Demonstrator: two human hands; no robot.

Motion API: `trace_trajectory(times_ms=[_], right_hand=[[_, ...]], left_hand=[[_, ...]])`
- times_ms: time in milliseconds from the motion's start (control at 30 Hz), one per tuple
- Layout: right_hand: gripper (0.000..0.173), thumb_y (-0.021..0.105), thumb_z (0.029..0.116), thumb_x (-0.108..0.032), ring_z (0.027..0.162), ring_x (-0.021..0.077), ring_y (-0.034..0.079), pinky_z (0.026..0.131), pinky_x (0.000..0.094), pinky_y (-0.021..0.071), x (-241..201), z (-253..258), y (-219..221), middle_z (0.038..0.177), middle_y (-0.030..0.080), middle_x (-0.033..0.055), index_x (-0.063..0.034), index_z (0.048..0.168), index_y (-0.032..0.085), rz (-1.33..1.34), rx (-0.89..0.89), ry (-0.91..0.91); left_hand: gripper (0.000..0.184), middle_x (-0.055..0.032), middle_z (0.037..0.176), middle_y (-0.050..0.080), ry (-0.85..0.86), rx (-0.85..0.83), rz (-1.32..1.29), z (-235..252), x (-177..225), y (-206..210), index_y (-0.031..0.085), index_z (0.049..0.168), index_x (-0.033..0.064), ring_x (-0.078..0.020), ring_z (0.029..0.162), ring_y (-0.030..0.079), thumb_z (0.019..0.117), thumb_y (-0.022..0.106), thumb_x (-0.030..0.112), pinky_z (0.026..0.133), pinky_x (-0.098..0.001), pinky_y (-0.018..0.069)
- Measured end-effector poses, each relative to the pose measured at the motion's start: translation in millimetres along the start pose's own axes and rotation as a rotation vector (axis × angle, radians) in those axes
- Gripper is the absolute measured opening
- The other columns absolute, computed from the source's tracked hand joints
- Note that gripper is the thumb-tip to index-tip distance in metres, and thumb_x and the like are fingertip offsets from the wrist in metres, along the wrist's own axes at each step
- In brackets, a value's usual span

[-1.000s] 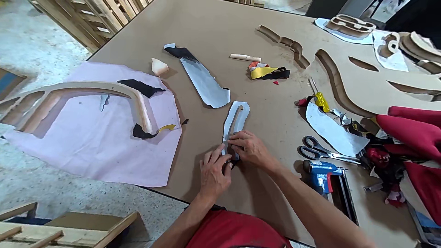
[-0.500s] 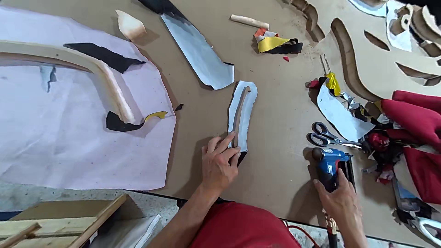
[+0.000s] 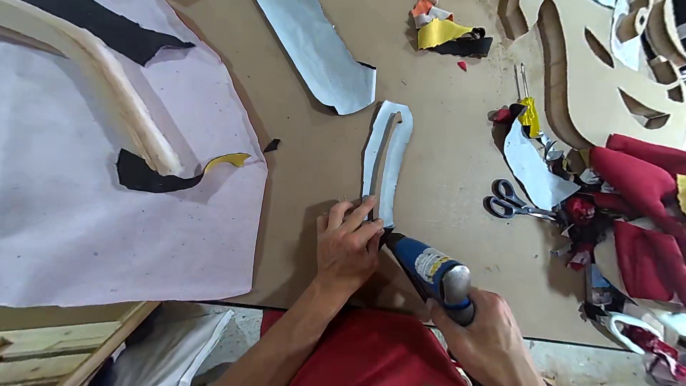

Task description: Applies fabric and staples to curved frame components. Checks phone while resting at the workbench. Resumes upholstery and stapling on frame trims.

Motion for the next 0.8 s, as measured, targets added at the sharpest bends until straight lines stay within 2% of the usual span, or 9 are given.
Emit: trace_trajectory(times_ms=[300, 433, 500, 600, 667, 733, 800], right_hand=[[0.026, 0.067, 0.0797, -0.042, 0.059, 0.0061, 0.065, 0.051, 0.0343, 0.0531, -3, 1, 11, 0.067, 0.067, -0.006, -0.0181, 0.087, 0.074, -0.055, -0.032, 0.002], [0.025, 0.067, 0.0767, -0.041, 0.056, 0.0083, 0.064, 0.049, 0.0375, 0.0506, -7, 1, 10, 0.064, 0.065, -0.0059, -0.019, 0.086, 0.074, -0.077, -0.053, 0.076], [0.029, 0.068, 0.0785, -0.044, 0.056, 0.0108, 0.064, 0.049, 0.04, 0.0511, 0, -2, 2, 0.063, 0.065, -0.0039, -0.0168, 0.085, 0.073, -0.081, 0.001, 0.115], [0.041, 0.067, 0.0847, -0.047, 0.06, 0.0223, 0.067, 0.053, 0.0506, 0.0527, 29, -12, -19, 0.068, 0.068, 0.0051, -0.0084, 0.097, 0.074, -0.126, 0.107, 0.206], [0.049, 0.065, 0.0869, -0.046, 0.064, 0.033, 0.068, 0.056, 0.0591, 0.0504, 54, -14, -31, 0.072, 0.069, 0.0126, -0.0041, 0.111, 0.072, -0.202, 0.154, 0.263], [0.055, 0.064, 0.0859, -0.042, 0.071, 0.0403, 0.069, 0.06, 0.0648, 0.0503, 84, -15, -31, 0.083, 0.072, 0.0186, -0.0049, 0.126, 0.068, -0.256, 0.212, 0.293], [0.064, 0.065, 0.0847, -0.038, 0.084, 0.047, 0.07, 0.068, 0.07, 0.051, 116, -13, -21, 0.102, 0.072, 0.0256, -0.005, 0.139, 0.062, -0.249, 0.258, 0.311]], left_hand=[[0.019, 0.0119, 0.145, 0.061, 0.004, -0.013, 0.004, 1, 0, -1, 0.082, 0.099, 0.0302, -0.0231, 0.129, 0.055, 0.0939, 0.064, 0.031, 0.09, -0.046, 0.0449], [0.019, 0.0115, 0.145, 0.061, 0.003, -0.01, 0.002, 1, 0, -1, 0.082, 0.098, 0.0298, -0.0236, 0.128, 0.056, 0.0934, 0.064, 0.031, 0.09, -0.0467, 0.0448], [0.018, 0.0114, 0.145, 0.061, 0.001, -0.011, -0.016, 2, 1, -2, 0.082, 0.099, 0.0298, -0.023, 0.128, 0.056, 0.0936, 0.065, 0.033, 0.09, -0.0468, 0.0448], [0.021, 0.0113, 0.146, 0.06, -0.005, -0.093, -0.062, 6, -4, -6, 0.082, 0.101, 0.0302, -0.0228, 0.13, 0.053, 0.0961, 0.062, 0.036, 0.093, -0.0475, 0.0438], [0.023, 0.0091, 0.145, 0.06, 0.01, -0.196, -0.081, 17, -6, -12, 0.081, 0.103, 0.0284, -0.0223, 0.129, 0.054, 0.0973, 0.06, 0.035, 0.094, -0.0474, 0.0461], [0.024, 0.0044, 0.141, 0.062, 0.092, -0.259, -0.081, 31, -9, -19, 0.08, 0.108, 0.0251, -0.0226, 0.126, 0.057, 0.0968, 0.059, 0.024, 0.095, -0.0474, 0.0499], [0.031, 0.0, 0.146, 0.059, 0.268, -0.292, 0.007, 46, -11, -22, 0.078, 0.115, 0.0238, -0.0258, 0.131, 0.055, 0.0921, 0.061, 0.012, 0.099, -0.05, 0.0495]])
Point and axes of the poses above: each hand's wrist, its own z-axis towards the middle knuckle, its own y-axis out of the palm, x = y × z, the point moved 4 cm from there along z, towards the middle knuckle
